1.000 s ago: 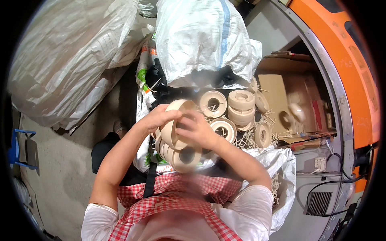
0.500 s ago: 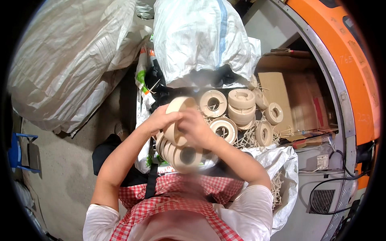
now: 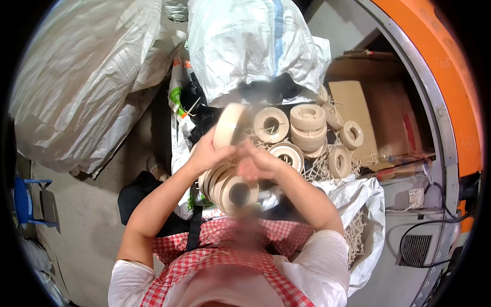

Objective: The person takes round plastic rings from a pile and places them into a large bag, handling multiple rings by hand.

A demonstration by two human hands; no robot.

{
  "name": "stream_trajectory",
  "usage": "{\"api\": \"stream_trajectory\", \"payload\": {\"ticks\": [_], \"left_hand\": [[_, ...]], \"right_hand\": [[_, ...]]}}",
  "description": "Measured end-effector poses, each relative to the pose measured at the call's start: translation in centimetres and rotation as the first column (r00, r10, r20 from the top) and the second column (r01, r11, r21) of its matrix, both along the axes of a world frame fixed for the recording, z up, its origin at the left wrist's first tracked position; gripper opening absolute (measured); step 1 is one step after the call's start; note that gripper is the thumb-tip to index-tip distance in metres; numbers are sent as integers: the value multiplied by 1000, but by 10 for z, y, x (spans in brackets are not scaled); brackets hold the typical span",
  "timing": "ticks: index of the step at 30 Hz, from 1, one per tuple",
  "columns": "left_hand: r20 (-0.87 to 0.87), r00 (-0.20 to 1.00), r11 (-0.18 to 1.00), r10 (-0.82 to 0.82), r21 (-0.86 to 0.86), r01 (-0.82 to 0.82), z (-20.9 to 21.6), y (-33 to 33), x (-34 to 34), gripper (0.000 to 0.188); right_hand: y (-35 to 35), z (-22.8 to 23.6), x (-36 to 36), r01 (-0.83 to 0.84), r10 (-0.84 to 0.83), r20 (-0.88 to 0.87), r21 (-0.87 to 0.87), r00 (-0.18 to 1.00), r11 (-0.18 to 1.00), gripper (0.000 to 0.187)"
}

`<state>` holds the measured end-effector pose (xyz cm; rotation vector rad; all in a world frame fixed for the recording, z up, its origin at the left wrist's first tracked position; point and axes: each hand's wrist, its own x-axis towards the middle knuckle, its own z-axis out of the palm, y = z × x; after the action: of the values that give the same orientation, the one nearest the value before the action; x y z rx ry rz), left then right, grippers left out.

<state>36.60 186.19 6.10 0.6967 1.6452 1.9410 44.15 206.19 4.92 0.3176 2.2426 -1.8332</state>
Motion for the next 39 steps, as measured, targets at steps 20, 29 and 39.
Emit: {"api": "stream_trajectory", "payload": {"ticks": [20, 29, 39], "left_hand": [[-491, 767, 775, -412, -632, 11, -28, 10, 46, 57], [564, 801, 931, 200, 145, -335, -4, 9, -12, 48], [557, 820, 937, 131, 202, -286, -7, 4, -12, 43]], "right_hand": [[127, -55, 75, 655, -671, -177, 494, 720, 572, 54], [100, -65, 16, 150, 0, -255, 569, 967, 809, 24], [105, -84, 58, -253, 359, 208, 964, 910, 84, 26]]}}
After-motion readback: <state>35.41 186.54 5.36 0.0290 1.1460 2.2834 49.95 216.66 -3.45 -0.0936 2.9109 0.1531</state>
